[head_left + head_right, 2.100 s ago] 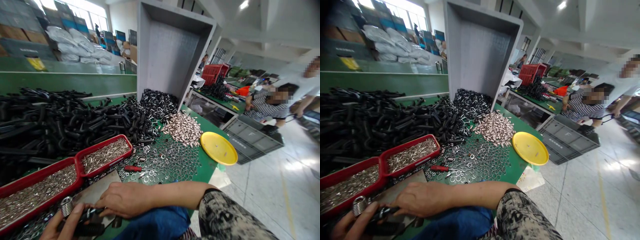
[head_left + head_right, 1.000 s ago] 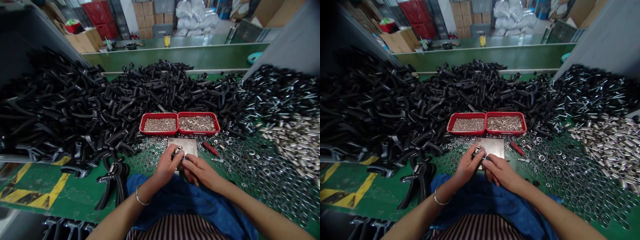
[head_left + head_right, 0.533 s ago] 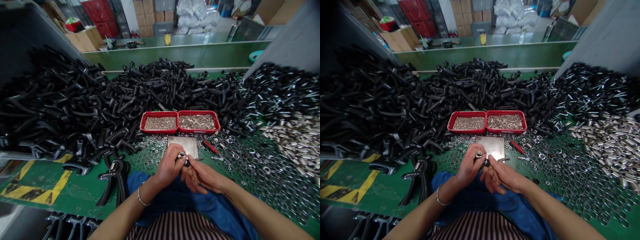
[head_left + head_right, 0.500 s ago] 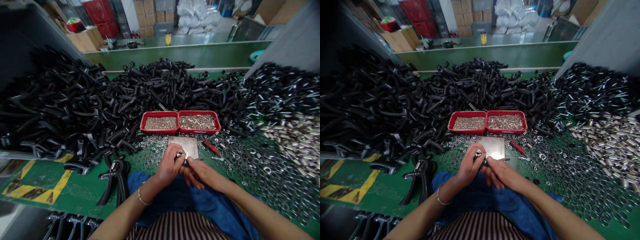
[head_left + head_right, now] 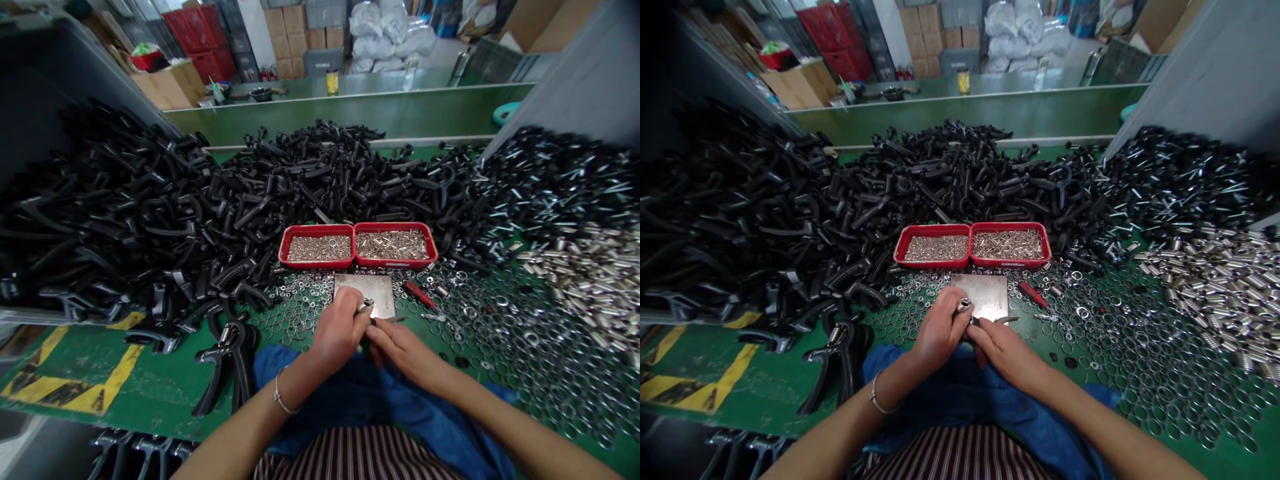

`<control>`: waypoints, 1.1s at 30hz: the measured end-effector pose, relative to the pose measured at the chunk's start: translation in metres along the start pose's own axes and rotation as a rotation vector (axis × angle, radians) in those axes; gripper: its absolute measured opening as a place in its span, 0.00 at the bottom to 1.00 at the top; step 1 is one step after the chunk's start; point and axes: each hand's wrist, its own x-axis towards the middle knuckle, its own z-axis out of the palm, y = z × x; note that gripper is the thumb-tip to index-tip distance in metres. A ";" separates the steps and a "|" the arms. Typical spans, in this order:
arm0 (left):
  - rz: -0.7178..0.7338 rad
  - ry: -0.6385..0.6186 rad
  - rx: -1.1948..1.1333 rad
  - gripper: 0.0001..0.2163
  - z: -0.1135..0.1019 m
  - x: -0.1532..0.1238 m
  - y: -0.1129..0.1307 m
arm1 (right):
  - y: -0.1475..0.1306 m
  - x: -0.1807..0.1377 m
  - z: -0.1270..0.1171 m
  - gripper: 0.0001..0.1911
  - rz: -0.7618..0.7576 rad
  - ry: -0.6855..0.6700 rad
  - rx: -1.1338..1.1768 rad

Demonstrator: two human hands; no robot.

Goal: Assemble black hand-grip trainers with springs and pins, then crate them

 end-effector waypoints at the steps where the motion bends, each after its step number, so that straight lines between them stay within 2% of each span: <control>1: 0.051 -0.034 0.118 0.06 -0.007 0.009 0.003 | 0.001 -0.002 -0.001 0.20 0.011 0.016 -0.027; 3: 0.130 -0.031 0.345 0.06 -0.016 0.028 0.008 | 0.003 -0.009 -0.003 0.17 0.026 0.085 -0.114; 5: 0.205 -0.043 0.521 0.07 -0.013 0.041 0.008 | 0.005 -0.018 -0.003 0.16 0.010 0.091 -0.150; 7: 0.304 -0.177 0.627 0.07 0.002 0.043 0.003 | 0.008 -0.028 -0.002 0.15 -0.029 0.063 -0.151; 9: 0.344 -0.332 0.675 0.08 0.020 0.040 -0.004 | 0.013 -0.039 0.000 0.14 -0.064 0.042 -0.166; 11: 0.260 -0.385 0.661 0.08 0.033 0.036 -0.010 | 0.021 -0.050 0.000 0.13 -0.084 0.063 -0.194; 13: 0.107 -0.356 0.566 0.08 0.038 0.036 -0.013 | 0.030 -0.060 -0.002 0.12 -0.071 0.122 -0.237; 15: 0.019 -0.353 0.436 0.09 0.038 0.039 -0.013 | 0.040 -0.068 -0.007 0.11 -0.027 0.205 -0.315; 18: 0.019 -0.351 0.395 0.11 0.042 0.044 -0.013 | 0.057 -0.079 -0.012 0.10 0.025 0.304 -0.491; 21: 0.094 -0.274 0.424 0.14 0.045 0.051 -0.013 | 0.071 -0.086 -0.012 0.10 -0.002 0.326 -0.609; 23: 0.189 -0.222 0.396 0.13 0.042 0.066 -0.011 | 0.077 -0.087 -0.009 0.09 -0.022 0.308 -0.608; 26: 0.279 -0.184 0.476 0.10 0.035 0.106 -0.006 | 0.078 -0.084 -0.008 0.08 -0.028 0.308 -0.500; 30: 0.213 -0.413 0.750 0.12 0.033 0.163 -0.004 | 0.068 -0.078 -0.014 0.07 0.034 0.349 -0.358; 33: 0.222 -0.484 0.778 0.11 0.037 0.180 -0.002 | 0.060 -0.084 -0.021 0.07 0.130 0.388 -0.247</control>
